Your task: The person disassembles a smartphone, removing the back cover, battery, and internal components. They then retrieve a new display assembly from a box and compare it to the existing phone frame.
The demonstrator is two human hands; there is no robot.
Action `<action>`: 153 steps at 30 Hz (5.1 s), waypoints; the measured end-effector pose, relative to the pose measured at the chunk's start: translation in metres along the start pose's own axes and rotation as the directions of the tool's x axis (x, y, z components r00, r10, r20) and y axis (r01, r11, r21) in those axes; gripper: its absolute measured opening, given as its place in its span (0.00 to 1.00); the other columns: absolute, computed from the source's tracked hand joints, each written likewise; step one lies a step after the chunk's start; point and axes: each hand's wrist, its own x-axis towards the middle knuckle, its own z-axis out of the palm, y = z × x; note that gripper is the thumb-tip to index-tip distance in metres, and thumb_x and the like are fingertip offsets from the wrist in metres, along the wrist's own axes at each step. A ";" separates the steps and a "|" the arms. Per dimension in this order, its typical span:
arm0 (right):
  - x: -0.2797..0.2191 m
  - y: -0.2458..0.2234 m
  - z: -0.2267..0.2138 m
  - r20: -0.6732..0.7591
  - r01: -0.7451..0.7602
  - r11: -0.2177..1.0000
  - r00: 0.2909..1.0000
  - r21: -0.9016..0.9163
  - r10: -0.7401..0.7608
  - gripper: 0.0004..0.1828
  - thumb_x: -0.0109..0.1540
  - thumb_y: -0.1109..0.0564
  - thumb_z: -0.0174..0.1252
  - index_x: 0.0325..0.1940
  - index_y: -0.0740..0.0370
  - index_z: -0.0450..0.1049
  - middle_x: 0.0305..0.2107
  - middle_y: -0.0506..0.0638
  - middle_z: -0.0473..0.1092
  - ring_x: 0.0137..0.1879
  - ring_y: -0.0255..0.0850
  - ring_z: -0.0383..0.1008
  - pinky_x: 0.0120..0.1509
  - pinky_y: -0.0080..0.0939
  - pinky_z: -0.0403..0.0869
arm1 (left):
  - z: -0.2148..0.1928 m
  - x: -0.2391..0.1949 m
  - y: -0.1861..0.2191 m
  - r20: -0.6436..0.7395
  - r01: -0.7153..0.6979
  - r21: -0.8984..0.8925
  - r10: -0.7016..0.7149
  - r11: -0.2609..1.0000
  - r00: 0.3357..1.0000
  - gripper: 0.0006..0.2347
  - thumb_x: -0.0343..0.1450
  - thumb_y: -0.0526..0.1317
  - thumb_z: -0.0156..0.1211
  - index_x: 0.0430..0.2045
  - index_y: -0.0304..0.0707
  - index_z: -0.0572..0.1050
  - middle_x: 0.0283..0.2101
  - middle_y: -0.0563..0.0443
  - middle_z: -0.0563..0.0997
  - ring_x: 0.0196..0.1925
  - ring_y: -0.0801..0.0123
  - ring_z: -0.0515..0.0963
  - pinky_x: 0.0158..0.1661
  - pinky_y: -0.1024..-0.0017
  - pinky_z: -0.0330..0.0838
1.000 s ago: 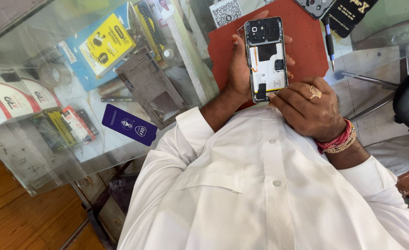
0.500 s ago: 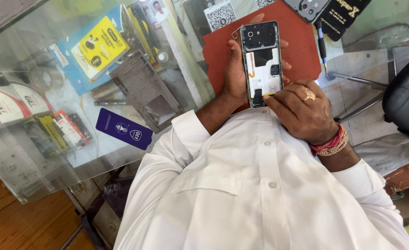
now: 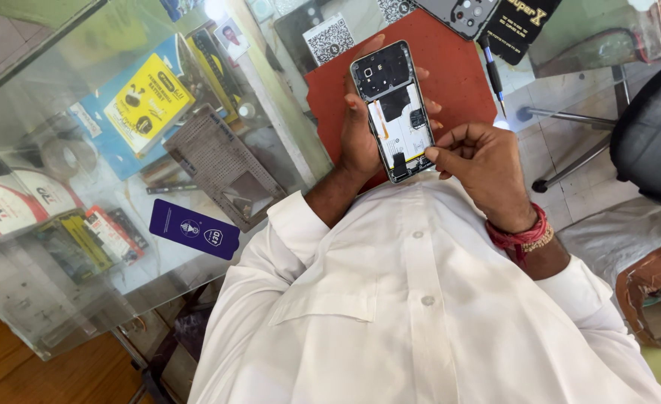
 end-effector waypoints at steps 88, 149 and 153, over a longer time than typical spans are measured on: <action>0.049 -0.014 0.002 -0.077 0.283 0.954 0.954 -0.097 -0.291 0.14 0.63 0.70 0.64 0.50 0.69 0.68 0.36 0.49 0.74 0.41 0.29 0.75 0.45 0.28 0.75 | -0.002 -0.006 -0.025 -0.327 0.210 0.291 -0.109 0.933 0.939 0.20 0.68 0.18 0.55 0.54 0.29 0.68 0.53 0.38 0.81 0.54 0.61 0.82 0.55 0.62 0.80; 0.050 -0.019 0.009 -0.052 0.251 0.920 0.959 -0.301 -0.278 0.17 0.58 0.66 0.60 0.49 0.67 0.65 0.31 0.47 0.68 0.33 0.30 0.68 0.36 0.33 0.71 | -0.007 -0.005 -0.023 -0.313 0.256 0.298 -0.159 0.919 0.936 0.20 0.66 0.18 0.56 0.51 0.30 0.71 0.47 0.45 0.81 0.48 0.66 0.83 0.50 0.66 0.81; 0.049 -0.023 0.011 -0.068 0.275 0.918 0.950 -0.287 -0.305 0.14 0.62 0.65 0.60 0.50 0.68 0.68 0.30 0.46 0.70 0.33 0.29 0.68 0.34 0.32 0.69 | -0.007 -0.005 -0.023 -0.320 0.248 0.297 -0.149 0.922 0.936 0.19 0.66 0.18 0.56 0.51 0.28 0.71 0.47 0.44 0.81 0.48 0.66 0.83 0.49 0.65 0.81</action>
